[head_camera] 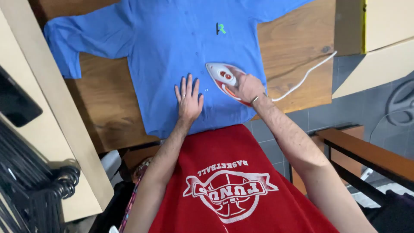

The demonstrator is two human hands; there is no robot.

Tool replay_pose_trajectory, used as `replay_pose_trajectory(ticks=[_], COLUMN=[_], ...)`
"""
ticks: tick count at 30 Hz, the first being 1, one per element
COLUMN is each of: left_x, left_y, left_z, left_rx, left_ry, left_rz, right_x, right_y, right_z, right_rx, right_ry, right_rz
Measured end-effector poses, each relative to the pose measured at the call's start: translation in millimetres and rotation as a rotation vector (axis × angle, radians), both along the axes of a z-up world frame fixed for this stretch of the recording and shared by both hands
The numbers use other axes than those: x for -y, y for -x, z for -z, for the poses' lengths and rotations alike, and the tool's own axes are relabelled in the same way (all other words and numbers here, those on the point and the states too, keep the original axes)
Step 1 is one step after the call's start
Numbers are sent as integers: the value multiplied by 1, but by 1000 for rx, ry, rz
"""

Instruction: Unpacking a blue shirt from a box and ironing it on a wooden table

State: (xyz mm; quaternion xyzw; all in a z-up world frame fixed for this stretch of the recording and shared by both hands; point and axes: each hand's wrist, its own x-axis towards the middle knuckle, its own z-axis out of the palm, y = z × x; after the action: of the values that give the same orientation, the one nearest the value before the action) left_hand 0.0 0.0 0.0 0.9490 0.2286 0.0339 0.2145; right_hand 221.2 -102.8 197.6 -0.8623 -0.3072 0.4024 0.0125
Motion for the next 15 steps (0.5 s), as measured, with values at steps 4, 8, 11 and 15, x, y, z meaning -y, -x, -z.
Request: replay_pose_trajectory(ticks=[4,8,11,15], left_x=[8,3,1,4], left_y=[11,26,32,31], left_z=[5,10,15,13], left_rx=[-37,-77,-39,-38], left_ry=[20,52,-4,-18], left_rz=[-20,7,33,14], right_x=[35,67,82,91], right_y=[25,26,8,-31], right_z=[-11,18,67,126], right_rx=[-67,-30,45,99], right_ry=[87,74,-82,-193], right_rz=[-2,104,311,469])
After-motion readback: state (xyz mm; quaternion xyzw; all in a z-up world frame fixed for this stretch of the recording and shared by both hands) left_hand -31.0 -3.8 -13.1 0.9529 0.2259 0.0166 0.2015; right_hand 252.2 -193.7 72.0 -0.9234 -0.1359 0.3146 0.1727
